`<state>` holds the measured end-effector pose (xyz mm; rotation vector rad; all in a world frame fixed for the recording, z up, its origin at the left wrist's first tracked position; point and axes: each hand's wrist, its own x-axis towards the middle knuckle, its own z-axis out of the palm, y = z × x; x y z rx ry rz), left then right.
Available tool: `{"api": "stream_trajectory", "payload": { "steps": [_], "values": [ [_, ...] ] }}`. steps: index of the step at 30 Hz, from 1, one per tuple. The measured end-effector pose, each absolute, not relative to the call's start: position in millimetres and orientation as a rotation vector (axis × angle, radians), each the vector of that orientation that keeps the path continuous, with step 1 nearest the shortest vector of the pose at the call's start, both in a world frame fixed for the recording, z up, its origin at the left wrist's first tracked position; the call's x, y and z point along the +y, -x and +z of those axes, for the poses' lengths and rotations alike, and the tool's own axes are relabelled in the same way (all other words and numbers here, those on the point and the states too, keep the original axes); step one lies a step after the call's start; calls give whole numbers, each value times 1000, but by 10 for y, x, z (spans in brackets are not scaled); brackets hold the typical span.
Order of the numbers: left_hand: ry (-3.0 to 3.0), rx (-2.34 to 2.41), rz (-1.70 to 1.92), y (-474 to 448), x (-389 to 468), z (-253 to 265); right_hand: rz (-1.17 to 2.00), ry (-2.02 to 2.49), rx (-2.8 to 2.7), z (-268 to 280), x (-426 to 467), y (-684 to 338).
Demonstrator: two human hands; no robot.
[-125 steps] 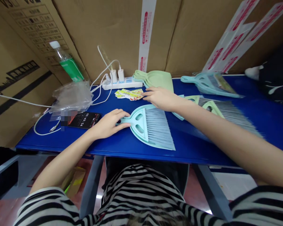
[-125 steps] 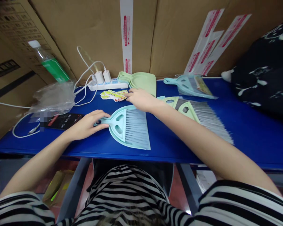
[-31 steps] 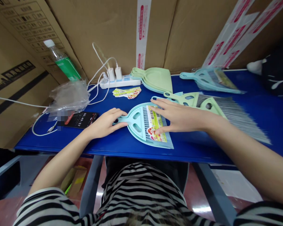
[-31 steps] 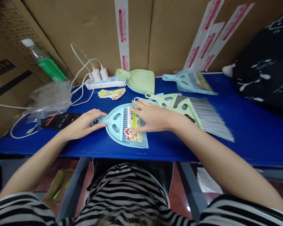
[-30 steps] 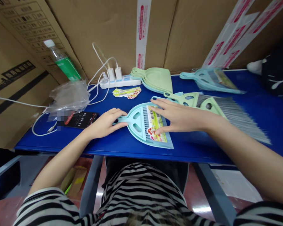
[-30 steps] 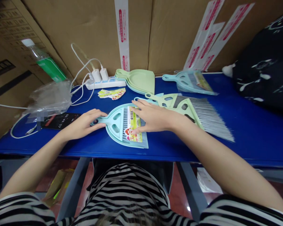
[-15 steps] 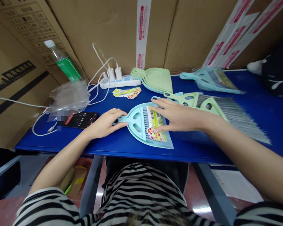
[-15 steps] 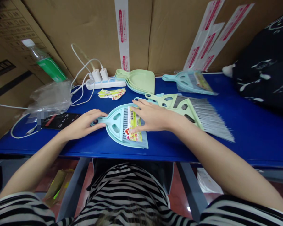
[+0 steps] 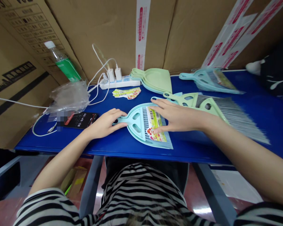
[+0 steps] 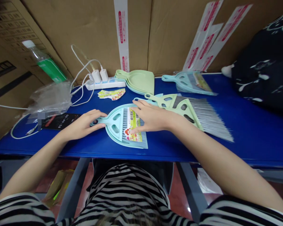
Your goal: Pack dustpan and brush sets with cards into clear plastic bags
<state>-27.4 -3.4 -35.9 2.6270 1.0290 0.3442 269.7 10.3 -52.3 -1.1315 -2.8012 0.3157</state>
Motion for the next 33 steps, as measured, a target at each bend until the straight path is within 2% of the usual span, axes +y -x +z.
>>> {"api": "stream_trajectory", "payload": {
  "steps": [17, 26, 33],
  "values": [
    [-2630, 1040, 331, 286, -31, -364, 245, 1078, -2760, -584, 155, -2768],
    [-2637, 1063, 307, 276, -39, -355, -32, 1229, -2583, -442, 260, -2736],
    [-2674, 1053, 305, 292, -28, -369, -199, 1176, -2628, -597, 389, -2706]
  ]
}}
